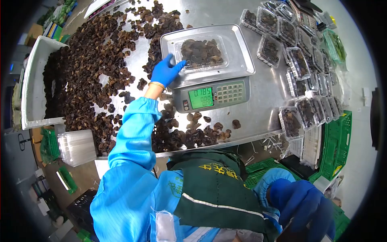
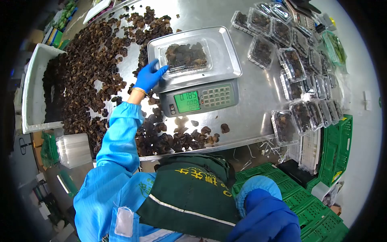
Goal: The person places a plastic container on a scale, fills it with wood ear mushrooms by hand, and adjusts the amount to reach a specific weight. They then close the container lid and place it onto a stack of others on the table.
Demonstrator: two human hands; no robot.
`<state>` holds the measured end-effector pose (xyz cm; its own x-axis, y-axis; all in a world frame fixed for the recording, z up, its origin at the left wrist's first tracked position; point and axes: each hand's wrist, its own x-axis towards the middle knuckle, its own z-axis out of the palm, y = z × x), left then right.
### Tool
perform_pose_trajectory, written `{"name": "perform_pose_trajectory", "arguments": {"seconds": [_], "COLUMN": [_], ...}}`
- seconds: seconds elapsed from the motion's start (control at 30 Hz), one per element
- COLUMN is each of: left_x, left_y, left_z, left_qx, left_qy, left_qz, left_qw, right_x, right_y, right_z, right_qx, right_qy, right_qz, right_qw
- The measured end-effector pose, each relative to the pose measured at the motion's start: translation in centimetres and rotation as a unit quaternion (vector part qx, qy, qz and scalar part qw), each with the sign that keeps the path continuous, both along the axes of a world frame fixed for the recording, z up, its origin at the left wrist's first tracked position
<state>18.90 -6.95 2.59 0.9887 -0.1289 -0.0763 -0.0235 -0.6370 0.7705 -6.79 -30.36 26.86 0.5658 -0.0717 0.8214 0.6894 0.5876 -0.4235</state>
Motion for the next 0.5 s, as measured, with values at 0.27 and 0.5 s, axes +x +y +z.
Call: {"name": "perform_pose_trajectory", "arguments": {"seconds": [0.27,0.5], "left_x": [-2.8,-0.4], "left_y": [-0.8,-0.2], "left_z": [1.6,-0.5], "left_qx": [-0.378,-0.371], "left_qy": [0.270,0.254], "left_qz": [0.007,0.067], "left_qw": [0.885,0.891], "right_x": [-0.4,-2.2], "right_y": [-1.1,-2.2], "right_z": [-1.8,-1.1], "right_qx": [0.007,-0.015], "right_qy": [-0.228,-0.153], "right_qz": [-0.042,-0.002], "right_qw": [0.973,0.988]}}
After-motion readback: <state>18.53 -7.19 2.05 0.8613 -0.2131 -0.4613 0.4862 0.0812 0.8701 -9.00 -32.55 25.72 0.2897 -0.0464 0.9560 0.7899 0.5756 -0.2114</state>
